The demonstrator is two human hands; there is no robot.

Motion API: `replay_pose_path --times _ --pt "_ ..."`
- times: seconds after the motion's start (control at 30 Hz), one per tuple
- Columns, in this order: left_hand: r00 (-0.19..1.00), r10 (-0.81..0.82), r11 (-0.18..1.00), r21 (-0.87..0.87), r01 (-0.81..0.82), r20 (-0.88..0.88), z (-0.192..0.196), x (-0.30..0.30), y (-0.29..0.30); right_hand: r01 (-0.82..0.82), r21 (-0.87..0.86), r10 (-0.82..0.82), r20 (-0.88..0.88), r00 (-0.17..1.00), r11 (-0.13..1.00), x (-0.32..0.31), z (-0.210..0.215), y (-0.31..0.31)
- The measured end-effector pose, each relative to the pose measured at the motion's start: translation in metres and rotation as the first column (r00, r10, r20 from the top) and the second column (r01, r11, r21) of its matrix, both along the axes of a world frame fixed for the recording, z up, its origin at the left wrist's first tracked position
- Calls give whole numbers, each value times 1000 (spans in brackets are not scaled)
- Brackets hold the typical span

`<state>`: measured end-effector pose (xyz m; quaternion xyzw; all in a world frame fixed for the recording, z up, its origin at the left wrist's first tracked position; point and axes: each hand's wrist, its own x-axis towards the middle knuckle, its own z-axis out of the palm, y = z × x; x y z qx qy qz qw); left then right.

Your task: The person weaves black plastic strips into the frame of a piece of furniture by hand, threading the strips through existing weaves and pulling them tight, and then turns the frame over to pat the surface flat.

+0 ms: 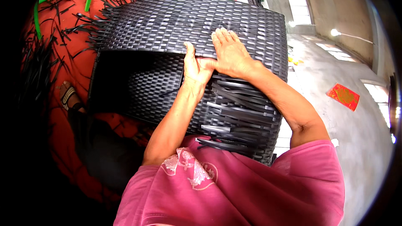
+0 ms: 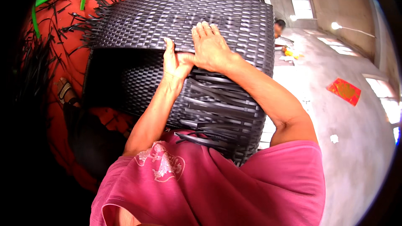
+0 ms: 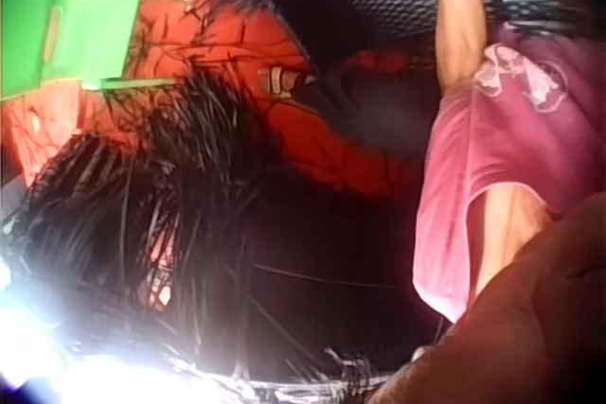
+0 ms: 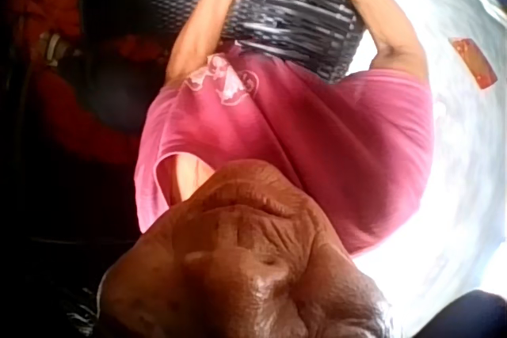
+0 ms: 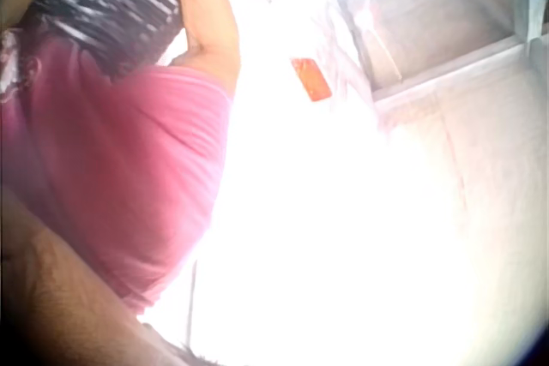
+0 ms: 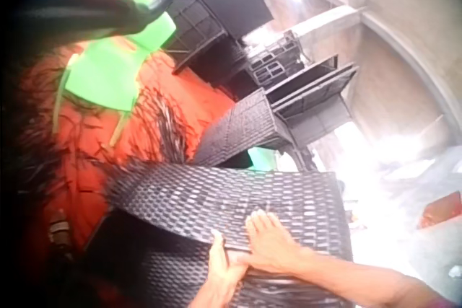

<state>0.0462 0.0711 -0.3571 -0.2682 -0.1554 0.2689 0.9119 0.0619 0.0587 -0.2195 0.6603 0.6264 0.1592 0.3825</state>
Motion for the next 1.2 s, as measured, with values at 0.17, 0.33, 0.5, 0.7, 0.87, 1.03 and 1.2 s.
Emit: replay_pose_path --times 0.17,0.33,0.5,0.7,0.87,1.03,1.2 --pt "999 49 999 -6 -49 23 2 -4 -3 77 -16 -78 -35 996 997 -3 0 -14" --pt "998 48 994 -97 -43 46 6 -2 -3 15 -68 -11 60 998 998 -3 39 -18" --pt "999 46 998 -53 -45 14 3 -2 -2 101 -67 -103 -26 994 993 -3 30 -23" --pt "1000 7 994 -109 -8 -12 7 -3 -4 100 -75 -98 32 995 992 -6 22 -27" --pt "997 65 992 -101 -69 -45 11 -3 -2 140 -128 -137 29 990 982 -1 24 -2" --pt "996 73 989 -127 -78 -44 14 -11 -1 121 -147 -112 67 991 982 3 18 -11" --pt "994 67 969 -244 -45 83 13 -7 0 91 -121 -94 -14 995 988 -1 37 1"
